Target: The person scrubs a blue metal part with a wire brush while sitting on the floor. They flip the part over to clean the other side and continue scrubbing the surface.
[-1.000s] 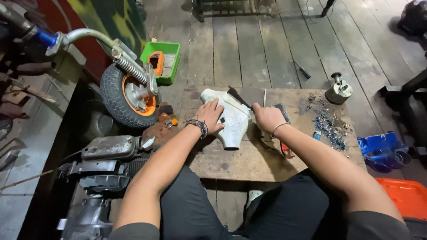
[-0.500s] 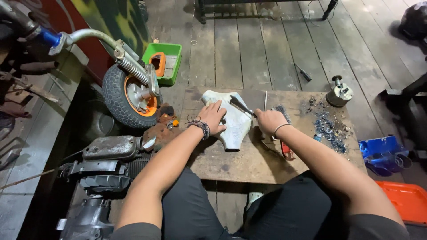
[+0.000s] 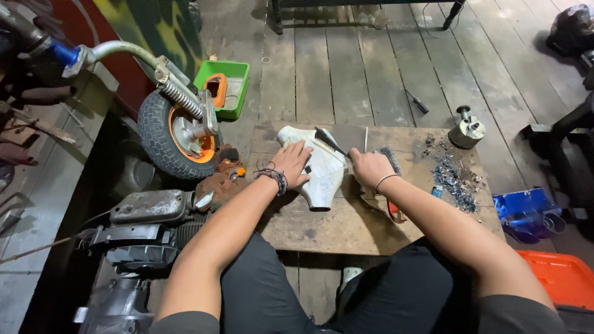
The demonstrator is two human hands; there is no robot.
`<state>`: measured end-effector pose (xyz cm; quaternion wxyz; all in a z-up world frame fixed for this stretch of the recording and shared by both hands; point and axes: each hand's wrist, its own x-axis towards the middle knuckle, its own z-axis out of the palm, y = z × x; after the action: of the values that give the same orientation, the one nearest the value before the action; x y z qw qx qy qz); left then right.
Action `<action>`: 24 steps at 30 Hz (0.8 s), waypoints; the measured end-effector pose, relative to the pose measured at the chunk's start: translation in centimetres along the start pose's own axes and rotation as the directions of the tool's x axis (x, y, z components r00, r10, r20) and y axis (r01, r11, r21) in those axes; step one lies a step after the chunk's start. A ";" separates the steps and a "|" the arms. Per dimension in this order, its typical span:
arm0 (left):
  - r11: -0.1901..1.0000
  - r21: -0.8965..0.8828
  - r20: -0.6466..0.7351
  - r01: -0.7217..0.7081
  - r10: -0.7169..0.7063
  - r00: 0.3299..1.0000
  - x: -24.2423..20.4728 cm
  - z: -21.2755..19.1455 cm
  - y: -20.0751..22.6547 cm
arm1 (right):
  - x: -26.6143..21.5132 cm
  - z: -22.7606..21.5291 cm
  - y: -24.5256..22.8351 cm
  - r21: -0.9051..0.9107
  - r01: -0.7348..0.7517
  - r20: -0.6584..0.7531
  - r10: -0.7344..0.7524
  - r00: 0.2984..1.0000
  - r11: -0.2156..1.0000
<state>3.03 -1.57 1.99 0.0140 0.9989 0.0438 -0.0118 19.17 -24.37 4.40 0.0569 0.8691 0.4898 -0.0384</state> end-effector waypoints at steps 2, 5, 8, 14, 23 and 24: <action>1.000 -0.029 -0.023 -0.012 0.011 1.000 0.0 -0.1 -0.2 | 0.1 0.3 -0.1 -0.003 0.004 0.023 -0.004 1.000 1.000; 0.999 -0.038 -0.016 -0.016 0.015 1.000 0.0 -0.2 0.0 | 0.3 0.7 0.1 -0.009 0.000 0.040 0.001 0.999 1.000; 1.000 -0.024 0.028 -0.007 0.008 1.000 0.2 0.9 -0.3 | 0.3 0.3 0.2 0.004 0.000 0.007 0.000 1.000 1.000; 0.999 -0.028 -0.007 -0.037 0.037 0.999 -0.1 -0.7 0.3 | 0.6 1.0 0.4 -0.037 -0.003 0.023 0.004 1.000 0.999; 1.000 -0.007 -0.021 -0.026 0.026 0.999 0.6 1.7 -0.6 | 0.3 -0.5 0.1 0.005 -0.010 0.001 0.010 1.000 1.000; 1.000 -0.016 -0.010 -0.018 0.018 1.000 0.6 1.5 -0.5 | 0.3 -0.6 0.3 0.016 -0.017 0.010 0.017 1.000 1.000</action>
<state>3.56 -1.01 0.46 0.0218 0.9991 0.0350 -0.0063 19.59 -24.18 4.93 0.0525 0.8734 0.4819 -0.0460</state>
